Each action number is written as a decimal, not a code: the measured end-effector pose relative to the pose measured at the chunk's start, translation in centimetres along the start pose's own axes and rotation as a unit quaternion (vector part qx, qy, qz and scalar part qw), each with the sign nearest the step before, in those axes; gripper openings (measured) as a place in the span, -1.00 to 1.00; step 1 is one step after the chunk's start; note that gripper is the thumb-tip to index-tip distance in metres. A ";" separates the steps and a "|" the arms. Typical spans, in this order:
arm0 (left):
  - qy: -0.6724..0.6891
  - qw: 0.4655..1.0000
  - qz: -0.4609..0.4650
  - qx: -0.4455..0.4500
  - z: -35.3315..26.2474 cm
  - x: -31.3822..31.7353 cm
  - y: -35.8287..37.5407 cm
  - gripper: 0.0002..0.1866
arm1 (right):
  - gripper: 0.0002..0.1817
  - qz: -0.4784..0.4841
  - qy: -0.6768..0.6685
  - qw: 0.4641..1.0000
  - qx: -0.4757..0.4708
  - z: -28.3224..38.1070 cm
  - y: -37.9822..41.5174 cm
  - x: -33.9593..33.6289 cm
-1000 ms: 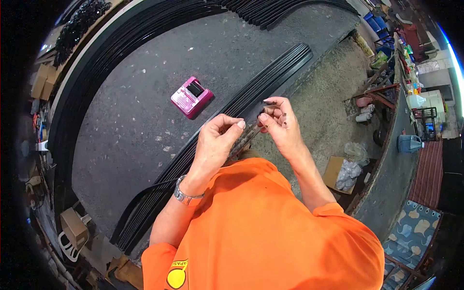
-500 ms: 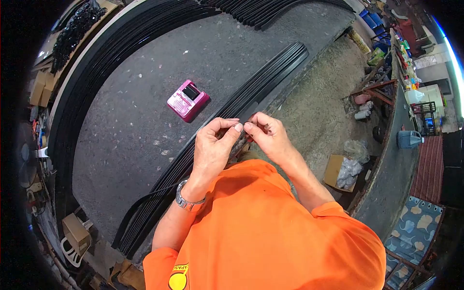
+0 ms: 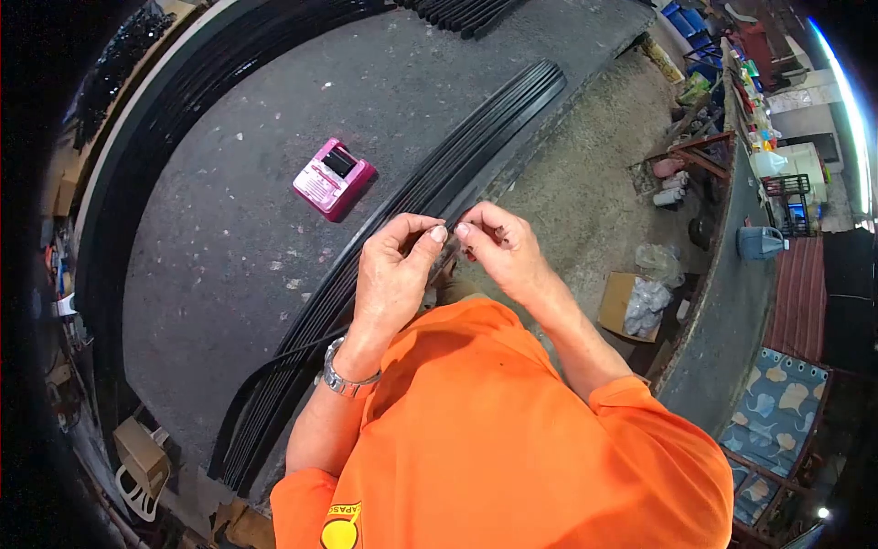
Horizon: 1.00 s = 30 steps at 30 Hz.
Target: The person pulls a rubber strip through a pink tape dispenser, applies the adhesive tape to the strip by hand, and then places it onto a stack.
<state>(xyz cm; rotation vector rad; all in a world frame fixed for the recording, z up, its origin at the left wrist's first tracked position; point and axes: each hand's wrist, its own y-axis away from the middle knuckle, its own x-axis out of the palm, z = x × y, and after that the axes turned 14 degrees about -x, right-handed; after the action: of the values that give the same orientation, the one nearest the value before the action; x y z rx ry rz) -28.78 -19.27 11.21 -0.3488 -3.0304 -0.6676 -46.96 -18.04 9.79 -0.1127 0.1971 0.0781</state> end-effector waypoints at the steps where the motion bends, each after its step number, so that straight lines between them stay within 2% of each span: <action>1: -0.006 1.000 0.021 -0.016 -0.2 -0.2 0.1 -0.81 | -0.89 -0.023 0.000 1.000 -0.008 0.2 0.3 -0.2; 2: -0.010 0.999 0.040 -0.031 -0.2 -0.4 0.1 -0.81 | -0.88 -0.044 0.000 0.999 -0.019 0.4 0.5 -0.5; 3: 0.003 0.998 0.055 -0.037 0.0 -0.3 0.0 -0.80 | -0.77 -0.054 0.049 0.997 0.018 1.1 0.8 -1.4; 6: -0.037 0.996 0.067 -0.039 -0.1 -0.3 0.0 -0.79 | -0.60 -0.072 0.209 0.964 -0.146 2.2 0.7 -1.9; 7: -0.047 0.996 0.074 -0.030 0.3 -0.2 -0.2 -0.79 | -0.50 -0.039 0.190 0.974 -0.117 2.9 0.9 -2.3; 10: -0.081 0.993 0.085 -0.026 0.0 0.4 -0.2 -0.80 | -0.53 0.047 0.156 0.977 -0.137 1.9 0.7 -3.1; 13: -0.125 0.989 0.074 -0.042 -0.4 1.1 0.2 -0.80 | -0.56 0.072 0.110 0.988 -0.085 1.5 0.4 -3.8; 16: -0.182 0.983 0.022 0.021 -0.6 2.4 0.4 -0.84 | -0.58 0.068 0.029 0.995 -0.067 0.0 0.2 -4.7; 19: -0.209 0.977 -0.022 0.028 -0.5 4.5 0.1 -0.88 | -0.58 0.091 -0.010 0.995 -0.043 -1.6 0.1 -5.9; 23: -0.281 0.937 -0.121 0.168 1.1 7.8 -0.9 -0.89 | -0.59 0.130 -0.071 0.987 -0.059 -4.3 -0.7 -8.2; 27: -0.295 0.932 -0.173 0.118 1.7 12.0 -0.9 -0.94 | -0.60 0.184 -0.080 0.978 -0.061 -5.8 -1.0 -11.3; 30: -0.284 0.934 -0.201 0.078 2.0 14.3 -0.9 -0.94 | -0.68 0.205 -0.081 0.970 -0.101 -6.8 -1.0 -12.5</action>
<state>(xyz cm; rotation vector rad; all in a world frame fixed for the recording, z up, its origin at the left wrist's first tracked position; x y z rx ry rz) -42.90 -16.23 10.00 0.1206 -3.7337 -0.3713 -60.42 -20.69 5.79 -0.2672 0.0457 0.5200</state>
